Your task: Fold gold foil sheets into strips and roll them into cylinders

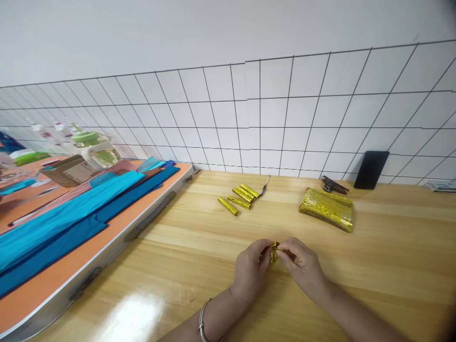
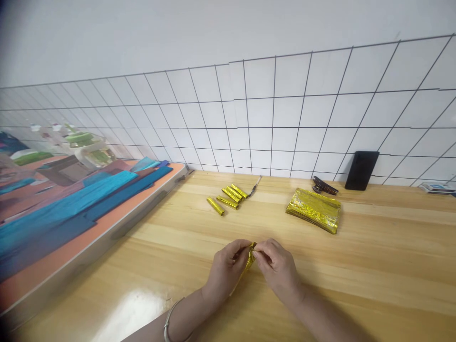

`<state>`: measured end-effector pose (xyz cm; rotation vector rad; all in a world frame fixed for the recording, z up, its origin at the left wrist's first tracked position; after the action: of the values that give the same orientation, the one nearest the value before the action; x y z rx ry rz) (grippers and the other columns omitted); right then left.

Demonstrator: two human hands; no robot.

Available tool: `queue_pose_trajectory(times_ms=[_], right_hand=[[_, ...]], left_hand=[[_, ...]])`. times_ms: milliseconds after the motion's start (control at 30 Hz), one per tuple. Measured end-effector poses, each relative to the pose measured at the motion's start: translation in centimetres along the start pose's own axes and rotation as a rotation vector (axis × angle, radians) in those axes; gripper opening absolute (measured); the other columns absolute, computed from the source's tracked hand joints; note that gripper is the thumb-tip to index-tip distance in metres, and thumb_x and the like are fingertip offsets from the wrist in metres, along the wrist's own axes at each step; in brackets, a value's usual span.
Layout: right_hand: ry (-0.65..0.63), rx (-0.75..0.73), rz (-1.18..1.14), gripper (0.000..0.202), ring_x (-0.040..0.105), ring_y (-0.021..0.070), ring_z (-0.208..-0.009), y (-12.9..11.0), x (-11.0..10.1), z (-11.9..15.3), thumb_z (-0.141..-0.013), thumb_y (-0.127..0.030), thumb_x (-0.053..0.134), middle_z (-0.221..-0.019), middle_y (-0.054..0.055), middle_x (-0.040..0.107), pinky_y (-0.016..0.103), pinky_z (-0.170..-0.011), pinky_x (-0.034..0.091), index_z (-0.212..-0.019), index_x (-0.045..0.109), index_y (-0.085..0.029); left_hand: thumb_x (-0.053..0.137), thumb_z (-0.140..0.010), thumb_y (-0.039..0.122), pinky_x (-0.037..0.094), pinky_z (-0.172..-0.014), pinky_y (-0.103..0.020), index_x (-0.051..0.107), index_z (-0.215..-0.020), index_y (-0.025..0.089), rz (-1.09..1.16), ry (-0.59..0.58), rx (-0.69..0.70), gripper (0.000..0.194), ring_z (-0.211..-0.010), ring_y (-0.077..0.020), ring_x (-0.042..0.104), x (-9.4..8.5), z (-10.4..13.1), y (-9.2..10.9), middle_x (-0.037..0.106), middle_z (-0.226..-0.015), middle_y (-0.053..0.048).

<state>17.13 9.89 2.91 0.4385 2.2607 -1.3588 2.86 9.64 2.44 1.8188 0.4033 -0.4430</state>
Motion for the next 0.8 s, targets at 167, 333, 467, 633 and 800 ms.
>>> queue_pose_trajectory(times_ms=[167,333,467,633,800], right_hand=[[-0.021,-0.051,0.055,0.016,0.054,0.0147,-0.066,0.0,0.0,0.1,-0.087,-0.026,0.046,-0.072,0.001,0.056,0.026,-0.062,0.044,-0.084,0.061,-0.024],[-0.017,-0.064,0.084,0.014,0.054,0.0145,-0.066,-0.2,0.0,0.1,-0.087,-0.024,0.047,-0.073,0.001,0.057,0.026,-0.063,0.044,-0.085,0.061,-0.024],[0.01,-0.013,0.078,0.012,0.053,0.0144,-0.063,-0.2,-0.1,0.0,-0.086,-0.026,0.048,-0.07,0.001,0.057,0.026,-0.06,0.043,-0.081,0.059,-0.024],[0.042,0.081,0.029,0.01,0.051,0.0132,-0.06,0.6,0.2,0.2,-0.083,-0.027,0.051,-0.067,-0.001,0.056,0.025,-0.057,0.042,-0.077,0.057,-0.023],[0.044,0.173,-0.011,0.008,0.049,0.0122,-0.057,1.4,0.4,0.3,-0.081,-0.027,0.053,-0.065,-0.002,0.054,0.023,-0.055,0.041,-0.076,0.056,-0.022]], left_hand=[[0.046,-0.087,0.019,0.046,-0.065,-0.018,0.064,-0.091,0.021,-0.062,-0.01,0.005,0.019,-0.071,-0.0115,0.061,-0.3,-0.2,0.3,0.068,-0.081,0.0],[0.048,-0.085,0.019,0.045,-0.064,-0.019,0.064,-0.088,0.022,-0.137,-0.018,0.015,0.017,-0.07,-0.0114,0.061,-0.4,-0.2,0.5,0.068,-0.08,0.0],[0.048,-0.084,0.02,0.043,-0.06,-0.018,0.059,-0.081,0.021,-0.136,-0.029,-0.019,0.011,-0.063,-0.01,0.059,-0.4,-0.2,0.4,0.065,-0.072,0.002],[0.05,-0.083,0.021,0.042,-0.056,-0.017,0.054,-0.077,0.021,-0.109,-0.016,-0.05,0.008,-0.056,-0.0092,0.057,-0.3,-0.1,0.3,0.061,-0.065,0.004],[0.05,-0.084,0.022,0.043,-0.058,-0.018,0.055,-0.079,0.021,-0.116,-0.044,-0.021,0.007,-0.06,-0.0098,0.057,0.0,0.0,0.6,0.062,-0.07,0.003]])
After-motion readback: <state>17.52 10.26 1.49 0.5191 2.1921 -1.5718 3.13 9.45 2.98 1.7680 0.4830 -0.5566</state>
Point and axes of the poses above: each hand's wrist, its own z-axis away from the middle knuckle, its own x-axis out of the palm, y = z × x, the point moved 5 cm from there along -z, towards the middle knuckle
